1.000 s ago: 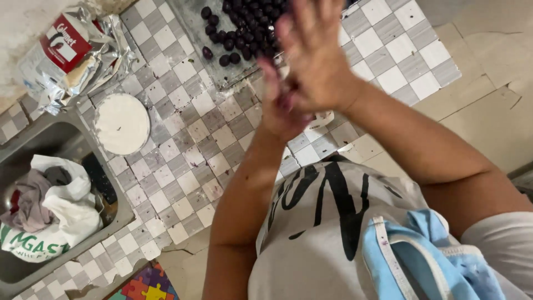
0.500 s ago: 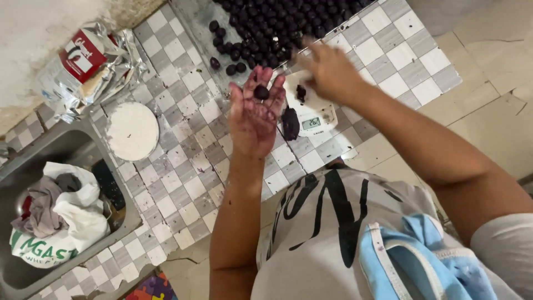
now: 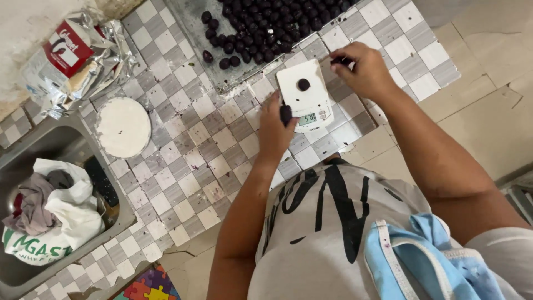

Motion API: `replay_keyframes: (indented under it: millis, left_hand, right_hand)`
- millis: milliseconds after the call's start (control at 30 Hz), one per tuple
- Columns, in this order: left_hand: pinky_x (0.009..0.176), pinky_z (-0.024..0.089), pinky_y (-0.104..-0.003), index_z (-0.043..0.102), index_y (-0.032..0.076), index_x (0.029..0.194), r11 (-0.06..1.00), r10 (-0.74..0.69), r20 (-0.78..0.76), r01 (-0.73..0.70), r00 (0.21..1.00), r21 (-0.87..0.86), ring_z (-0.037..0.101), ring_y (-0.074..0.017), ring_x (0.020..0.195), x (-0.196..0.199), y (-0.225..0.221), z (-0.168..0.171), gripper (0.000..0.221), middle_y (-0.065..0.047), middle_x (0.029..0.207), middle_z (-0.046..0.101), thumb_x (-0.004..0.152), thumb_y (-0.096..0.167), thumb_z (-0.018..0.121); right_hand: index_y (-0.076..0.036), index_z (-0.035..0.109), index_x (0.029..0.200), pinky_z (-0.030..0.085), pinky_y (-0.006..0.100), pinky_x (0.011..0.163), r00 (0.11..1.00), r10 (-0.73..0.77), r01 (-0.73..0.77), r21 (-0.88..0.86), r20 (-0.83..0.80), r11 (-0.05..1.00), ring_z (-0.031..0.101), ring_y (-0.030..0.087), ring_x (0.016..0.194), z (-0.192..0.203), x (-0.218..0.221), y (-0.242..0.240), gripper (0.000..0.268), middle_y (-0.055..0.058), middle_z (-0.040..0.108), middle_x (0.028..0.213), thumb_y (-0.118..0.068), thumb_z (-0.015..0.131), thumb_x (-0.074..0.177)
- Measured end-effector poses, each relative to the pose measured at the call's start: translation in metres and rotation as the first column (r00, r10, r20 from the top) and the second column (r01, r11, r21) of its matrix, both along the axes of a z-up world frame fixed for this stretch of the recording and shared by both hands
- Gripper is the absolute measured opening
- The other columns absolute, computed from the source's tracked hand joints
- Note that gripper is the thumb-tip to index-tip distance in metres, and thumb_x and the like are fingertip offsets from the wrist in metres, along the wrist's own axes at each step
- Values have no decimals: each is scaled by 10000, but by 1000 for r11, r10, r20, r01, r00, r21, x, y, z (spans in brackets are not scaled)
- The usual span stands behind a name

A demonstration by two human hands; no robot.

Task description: Rolling small pieces of dark dough into balls, weighing them on a digital scale for consistency, and arranging them on a large metal tray.

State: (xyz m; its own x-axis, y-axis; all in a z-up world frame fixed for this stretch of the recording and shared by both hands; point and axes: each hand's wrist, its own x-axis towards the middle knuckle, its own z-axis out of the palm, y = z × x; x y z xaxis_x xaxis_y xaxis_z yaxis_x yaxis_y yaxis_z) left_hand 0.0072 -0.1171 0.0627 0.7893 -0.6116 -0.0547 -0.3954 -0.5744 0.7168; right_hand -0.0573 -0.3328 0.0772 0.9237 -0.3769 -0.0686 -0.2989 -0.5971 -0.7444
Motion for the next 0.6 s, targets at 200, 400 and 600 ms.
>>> replay_keyframes:
  millis: [200,400,600]
  left_hand:
    - [811,495,-489,448,159,1309,923,161,2,-151,987,355,549,-296,973,10,55,30,475,-184,1162,548,879,328,557]
    - [1020,278,-543,254,86,1411,992,123,-202,-115,972,53,287,-345,1312,6,43,76,702,-160,1427,355,853,394,548]
    - [963,472,-423,382,120,1326,927,153,-548,-312,823,-209,532,-268,1149,10,22,74,559,-123,1293,515,843,378,491]
  right_hand:
    - [-73,592,1151,478,247,740,983,-162,126,320,91,939,558,120,796,7,-9,-3,283,32,623,966,-79,649,874]
    - [-46,501,1192,501,271,909,988,-139,83,531,67,843,574,179,994,50,-6,25,400,88,572,1106,65,580,816]
    - [-21,445,1256,464,279,951,870,24,-282,459,492,842,532,204,1090,56,-8,31,363,132,542,1152,-1,557,911]
